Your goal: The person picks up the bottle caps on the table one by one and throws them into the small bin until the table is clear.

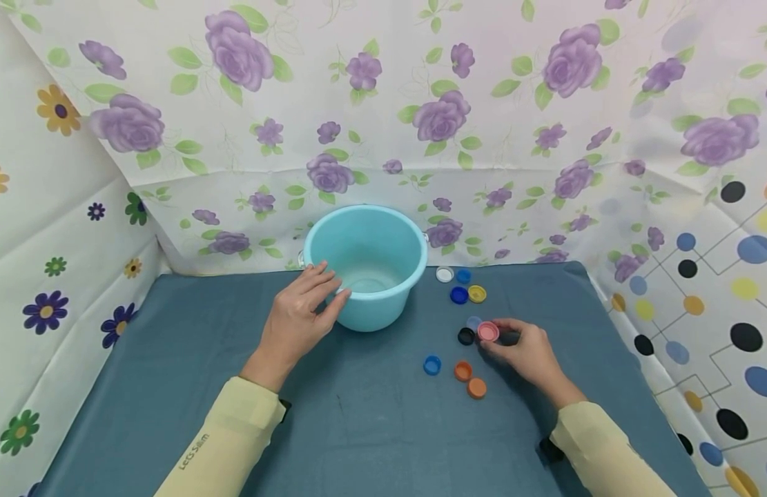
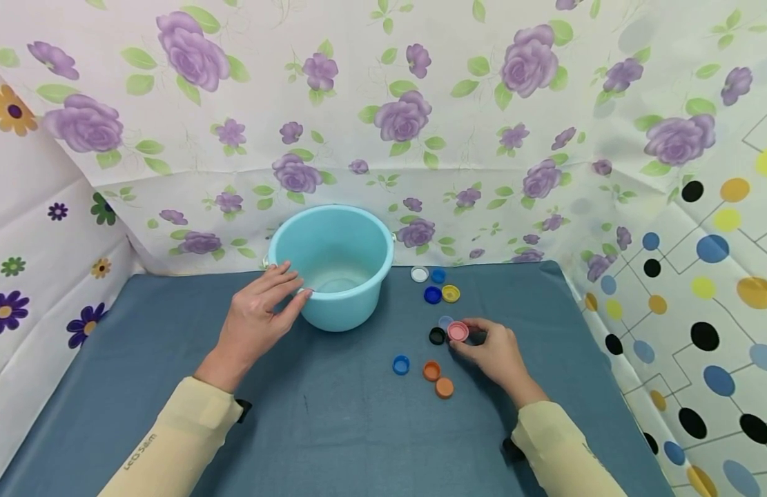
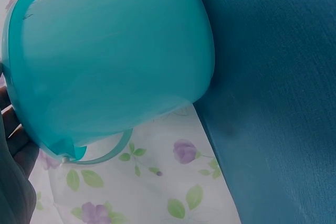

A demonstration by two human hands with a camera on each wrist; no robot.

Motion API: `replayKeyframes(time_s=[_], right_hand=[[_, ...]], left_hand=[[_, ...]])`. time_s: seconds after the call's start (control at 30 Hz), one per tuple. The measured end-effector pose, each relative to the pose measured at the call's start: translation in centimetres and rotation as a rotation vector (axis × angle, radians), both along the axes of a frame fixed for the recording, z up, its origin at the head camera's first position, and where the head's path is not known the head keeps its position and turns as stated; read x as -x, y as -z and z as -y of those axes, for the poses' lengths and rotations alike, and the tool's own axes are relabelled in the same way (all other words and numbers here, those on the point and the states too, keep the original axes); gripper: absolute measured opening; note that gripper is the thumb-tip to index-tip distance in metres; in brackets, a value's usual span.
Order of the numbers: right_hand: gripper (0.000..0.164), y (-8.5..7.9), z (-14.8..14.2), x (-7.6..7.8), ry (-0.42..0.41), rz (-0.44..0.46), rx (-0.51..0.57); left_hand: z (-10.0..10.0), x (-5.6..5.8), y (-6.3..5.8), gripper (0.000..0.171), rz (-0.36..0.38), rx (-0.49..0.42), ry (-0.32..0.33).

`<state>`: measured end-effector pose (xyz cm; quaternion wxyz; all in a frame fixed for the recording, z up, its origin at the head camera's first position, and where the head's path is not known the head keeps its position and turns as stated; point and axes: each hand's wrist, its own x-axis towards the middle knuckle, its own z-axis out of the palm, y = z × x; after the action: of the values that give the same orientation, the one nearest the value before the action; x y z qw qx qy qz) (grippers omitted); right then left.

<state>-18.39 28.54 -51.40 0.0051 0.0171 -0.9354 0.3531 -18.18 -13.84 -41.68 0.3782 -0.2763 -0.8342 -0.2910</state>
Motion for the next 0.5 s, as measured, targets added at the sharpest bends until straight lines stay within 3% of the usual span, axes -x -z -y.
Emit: replayKeyframes(time_s=[0.5], right_hand=[[0.046,-1.6,1.1,0.7,-0.015,-0.085,0.197]], left_hand=[[0.0,0.0,-0.1,0.027,-0.002,-0.002,0.000]])
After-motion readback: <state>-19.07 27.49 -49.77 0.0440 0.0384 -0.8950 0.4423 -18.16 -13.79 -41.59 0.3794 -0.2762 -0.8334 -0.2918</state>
